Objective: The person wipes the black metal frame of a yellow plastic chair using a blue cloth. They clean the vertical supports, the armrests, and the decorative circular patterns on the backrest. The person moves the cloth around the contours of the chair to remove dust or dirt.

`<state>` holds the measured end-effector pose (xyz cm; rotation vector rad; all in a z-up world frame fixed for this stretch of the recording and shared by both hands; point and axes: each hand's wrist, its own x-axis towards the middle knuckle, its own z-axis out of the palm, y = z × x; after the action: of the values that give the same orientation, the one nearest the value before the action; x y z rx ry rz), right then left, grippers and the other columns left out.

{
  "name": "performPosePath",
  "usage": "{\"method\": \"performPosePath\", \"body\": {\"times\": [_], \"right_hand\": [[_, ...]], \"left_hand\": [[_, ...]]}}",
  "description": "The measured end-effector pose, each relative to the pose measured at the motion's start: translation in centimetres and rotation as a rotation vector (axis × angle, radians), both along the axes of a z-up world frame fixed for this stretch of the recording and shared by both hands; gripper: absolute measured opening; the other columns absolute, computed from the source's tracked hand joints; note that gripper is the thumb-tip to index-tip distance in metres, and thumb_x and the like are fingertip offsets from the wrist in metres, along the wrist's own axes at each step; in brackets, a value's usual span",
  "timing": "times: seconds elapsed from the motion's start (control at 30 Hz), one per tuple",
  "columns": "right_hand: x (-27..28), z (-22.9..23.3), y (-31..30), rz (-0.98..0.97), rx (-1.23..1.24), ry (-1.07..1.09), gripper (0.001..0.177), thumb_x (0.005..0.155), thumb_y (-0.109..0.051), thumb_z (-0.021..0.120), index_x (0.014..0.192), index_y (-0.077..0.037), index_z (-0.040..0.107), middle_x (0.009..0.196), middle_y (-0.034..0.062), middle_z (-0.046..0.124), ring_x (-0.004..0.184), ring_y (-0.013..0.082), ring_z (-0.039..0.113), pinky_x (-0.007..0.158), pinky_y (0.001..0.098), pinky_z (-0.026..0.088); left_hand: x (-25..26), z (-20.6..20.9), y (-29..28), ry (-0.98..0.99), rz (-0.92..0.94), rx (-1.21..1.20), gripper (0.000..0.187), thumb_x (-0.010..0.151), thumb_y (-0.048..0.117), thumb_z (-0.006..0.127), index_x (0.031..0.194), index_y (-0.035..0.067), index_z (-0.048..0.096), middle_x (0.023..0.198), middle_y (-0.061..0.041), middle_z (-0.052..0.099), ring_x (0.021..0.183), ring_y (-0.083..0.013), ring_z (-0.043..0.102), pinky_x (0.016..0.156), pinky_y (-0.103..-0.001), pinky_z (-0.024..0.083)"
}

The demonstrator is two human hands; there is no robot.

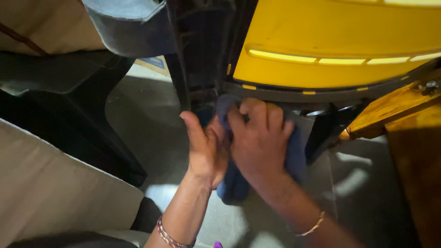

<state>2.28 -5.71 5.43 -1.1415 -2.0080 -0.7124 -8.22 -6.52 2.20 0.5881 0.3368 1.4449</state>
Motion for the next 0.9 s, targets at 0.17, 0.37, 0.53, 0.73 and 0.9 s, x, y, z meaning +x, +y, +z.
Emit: {"method": "performPosePath", "body": {"times": [0.17,0.37,0.53,0.73,0.9], "right_hand": [[5.2,0.2,1.6,0.315,-0.050,0.105,0.028,0.070,-0.012,0.067,0.098,-0.015,0.069,0.105,0.0046,0.057,0.101,0.0318,0.054,0.082,0.0466,0.038],[0.6,-2.4,1.2,0.135,0.084,0.216,0.026,0.071,-0.013,0.070,0.098,-0.014,0.071,0.115,0.0078,0.055,0.109,0.0323,0.051,0.093,0.0496,0.037],[0.4,-4.2,1.7,0.050,0.042,0.155,0.027,0.077,-0.014,0.072,0.104,-0.019,0.075,0.124,0.0081,0.055,0.121,0.0332,0.048,0.099,0.0514,0.034],[14.8,-4.2,5.5,-0.070,0.126,0.180,0.033,0.073,-0.011,0.065,0.105,-0.006,0.071,0.118,0.0177,0.055,0.118,0.0358,0.046,0.102,0.0499,0.032],[17.4,-5.3,6.5,-0.076,0.153,0.471,0.054,0.078,-0.001,0.049,0.130,0.007,0.061,0.130,0.0274,0.050,0.123,0.0418,0.043,0.112,0.0507,0.033]], "left_hand": [[0.5,-0.9,0.8,0.144,0.185,-0.270,0.106,0.083,0.083,0.006,0.122,0.010,0.072,0.128,-0.005,0.072,0.110,-0.0208,0.059,0.094,-0.032,0.039],[0.4,-1.7,0.9,0.053,0.367,-0.282,0.104,0.098,0.082,0.012,0.125,-0.001,0.069,0.112,-0.010,0.068,0.093,-0.0223,0.055,0.084,-0.036,0.037],[0.1,-0.3,0.4,0.079,0.301,-0.244,0.102,0.094,0.079,0.011,0.130,0.001,0.065,0.122,-0.012,0.069,0.111,-0.0261,0.059,0.101,-0.042,0.035],[1.7,1.2,-1.4,0.260,0.103,0.030,0.095,0.085,0.081,0.014,0.154,0.021,0.039,0.164,-0.004,0.043,0.153,-0.0240,0.033,0.119,-0.049,0.020],[2.9,-0.9,-0.9,-0.046,-0.095,0.257,0.094,0.094,0.081,0.028,0.159,0.013,0.036,0.170,-0.011,0.037,0.165,-0.0309,0.023,0.129,-0.059,0.018]]}}
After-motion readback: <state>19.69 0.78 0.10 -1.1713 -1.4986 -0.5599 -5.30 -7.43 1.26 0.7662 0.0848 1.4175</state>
